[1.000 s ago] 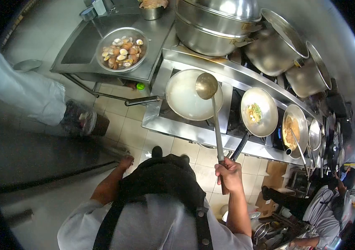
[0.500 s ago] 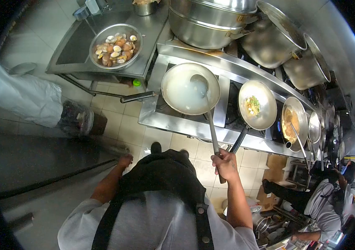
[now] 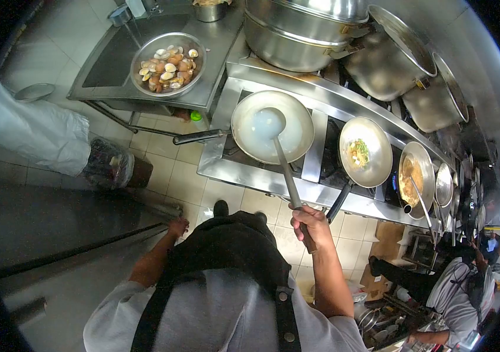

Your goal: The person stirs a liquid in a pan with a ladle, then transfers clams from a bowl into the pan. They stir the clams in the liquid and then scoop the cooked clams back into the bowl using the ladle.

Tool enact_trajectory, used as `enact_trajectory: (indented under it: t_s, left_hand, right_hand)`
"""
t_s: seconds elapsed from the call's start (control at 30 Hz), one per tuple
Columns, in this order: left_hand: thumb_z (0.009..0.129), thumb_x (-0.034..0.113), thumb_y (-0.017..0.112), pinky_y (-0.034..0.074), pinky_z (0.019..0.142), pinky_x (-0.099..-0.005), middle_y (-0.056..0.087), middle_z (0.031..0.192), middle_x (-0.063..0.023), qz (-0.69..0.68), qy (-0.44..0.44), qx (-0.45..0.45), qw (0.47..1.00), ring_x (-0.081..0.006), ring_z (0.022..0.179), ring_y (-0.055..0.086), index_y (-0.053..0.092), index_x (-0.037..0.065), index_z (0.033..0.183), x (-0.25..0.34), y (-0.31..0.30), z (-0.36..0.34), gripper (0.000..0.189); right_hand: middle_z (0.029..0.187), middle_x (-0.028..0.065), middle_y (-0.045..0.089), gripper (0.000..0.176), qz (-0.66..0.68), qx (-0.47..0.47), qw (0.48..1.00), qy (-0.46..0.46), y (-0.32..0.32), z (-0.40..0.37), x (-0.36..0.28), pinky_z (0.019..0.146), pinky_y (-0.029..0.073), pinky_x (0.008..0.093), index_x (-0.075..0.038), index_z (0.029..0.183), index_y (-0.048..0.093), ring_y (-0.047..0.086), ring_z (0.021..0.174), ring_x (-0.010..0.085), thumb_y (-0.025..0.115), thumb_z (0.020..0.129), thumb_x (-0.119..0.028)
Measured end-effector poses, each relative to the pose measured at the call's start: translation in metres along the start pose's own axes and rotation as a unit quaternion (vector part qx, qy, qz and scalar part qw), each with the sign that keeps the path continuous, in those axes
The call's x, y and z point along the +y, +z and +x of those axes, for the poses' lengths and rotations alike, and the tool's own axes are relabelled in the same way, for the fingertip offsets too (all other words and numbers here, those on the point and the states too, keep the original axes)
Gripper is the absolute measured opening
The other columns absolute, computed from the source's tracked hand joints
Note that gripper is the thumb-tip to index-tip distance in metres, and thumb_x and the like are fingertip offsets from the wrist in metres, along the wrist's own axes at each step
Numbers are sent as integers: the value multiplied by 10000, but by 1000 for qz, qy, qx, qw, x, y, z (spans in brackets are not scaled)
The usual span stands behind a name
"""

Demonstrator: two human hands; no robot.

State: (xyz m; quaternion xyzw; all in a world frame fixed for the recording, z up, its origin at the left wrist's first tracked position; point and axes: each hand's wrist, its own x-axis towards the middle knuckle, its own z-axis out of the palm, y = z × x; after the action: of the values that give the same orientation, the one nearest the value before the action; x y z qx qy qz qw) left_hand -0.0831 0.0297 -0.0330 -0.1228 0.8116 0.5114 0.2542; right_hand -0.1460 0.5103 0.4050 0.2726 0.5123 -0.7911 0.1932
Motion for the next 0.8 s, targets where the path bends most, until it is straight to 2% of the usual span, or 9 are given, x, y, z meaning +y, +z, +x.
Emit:
enact_trajectory:
  t_s: [0.03, 0.07, 0.13, 0.17, 0.23, 0.37, 0.5, 0.63, 0.8]
  left_hand:
    - [777, 161, 598, 489, 545, -346, 616, 625, -126, 75, 108, 3, 991, -204, 548, 606, 630, 15, 665, -15, 1, 5, 186]
    - [777, 161, 598, 489, 545, -346, 616, 625, -126, 75, 108, 4, 991, -204, 548, 606, 630, 15, 665, -5, -2, 0, 186]
    - [787, 153, 601, 500, 567, -343, 628, 674, -130, 83, 37, -11, 996, -208, 578, 620, 639, 0, 737, 41, -12, -21, 166]
    - [787, 153, 601, 500, 567, -343, 628, 674, -130, 83, 38, -10, 996, -208, 578, 620, 639, 0, 737, 45, -10, -21, 166]
    - [796, 151, 606, 507, 575, -344, 641, 720, -134, -65, -96, 21, 993, -206, 598, 627, 639, -19, 846, 51, -10, -20, 180]
    - [805, 151, 606, 506, 574, -345, 642, 731, -131, -86, -140, 25, 986, -203, 588, 620, 626, -32, 945, 63, -15, -19, 231]
    - [804, 157, 600, 490, 558, -347, 619, 661, -109, -88, -150, 42, 984, -199, 561, 602, 622, 3, 772, 83, -24, -23, 159]
    - [811, 200, 587, 473, 544, -362, 578, 571, -93, -47, -133, 32, 990, -193, 532, 589, 570, 33, 613, 70, -25, -12, 260]
    - [814, 229, 582, 465, 544, -373, 564, 551, -100, -49, -122, 23, 991, -195, 512, 578, 576, 33, 624, 48, -28, 3, 273]
  right_hand:
    - [610, 58, 539, 266, 14, -6, 1000, 7, 2, 0, -1, 330, 376, 204, 92, 1092, 590, 437, 378, 110, 579, 861, -41]
    - [610, 58, 539, 266, 14, -7, 1000, 7, 2, 1, -1, 330, 376, 204, 92, 1092, 590, 437, 378, 110, 579, 861, -41]
    - [608, 54, 537, 281, 64, -27, 997, 35, 2, 1, -2, 327, 374, 196, 89, 1111, 577, 438, 369, 107, 581, 870, -54]
    - [608, 54, 537, 281, 63, -28, 997, 34, 3, 1, -3, 327, 374, 196, 89, 1111, 577, 438, 369, 107, 581, 870, -54]
    - [649, 68, 538, 299, 85, -40, 994, 49, 4, -2, -5, 345, 363, 212, 97, 1136, 557, 448, 404, 116, 567, 872, -41]
    - [631, 60, 543, 307, 37, -26, 998, 33, 11, -4, -3, 343, 369, 211, 95, 1144, 557, 433, 378, 110, 571, 870, -42]
    - [619, 61, 558, 301, 2, -21, 1000, 22, 23, -9, -6, 342, 379, 210, 103, 1133, 569, 457, 382, 112, 582, 866, -36]
    - [614, 75, 555, 298, 17, -11, 999, 30, 33, -14, -10, 324, 379, 215, 115, 1133, 561, 435, 361, 118, 569, 868, -21]
    - [615, 64, 555, 302, 7, -3, 999, 40, 45, -31, -11, 342, 390, 202, 115, 1131, 572, 466, 385, 108, 584, 857, -13]
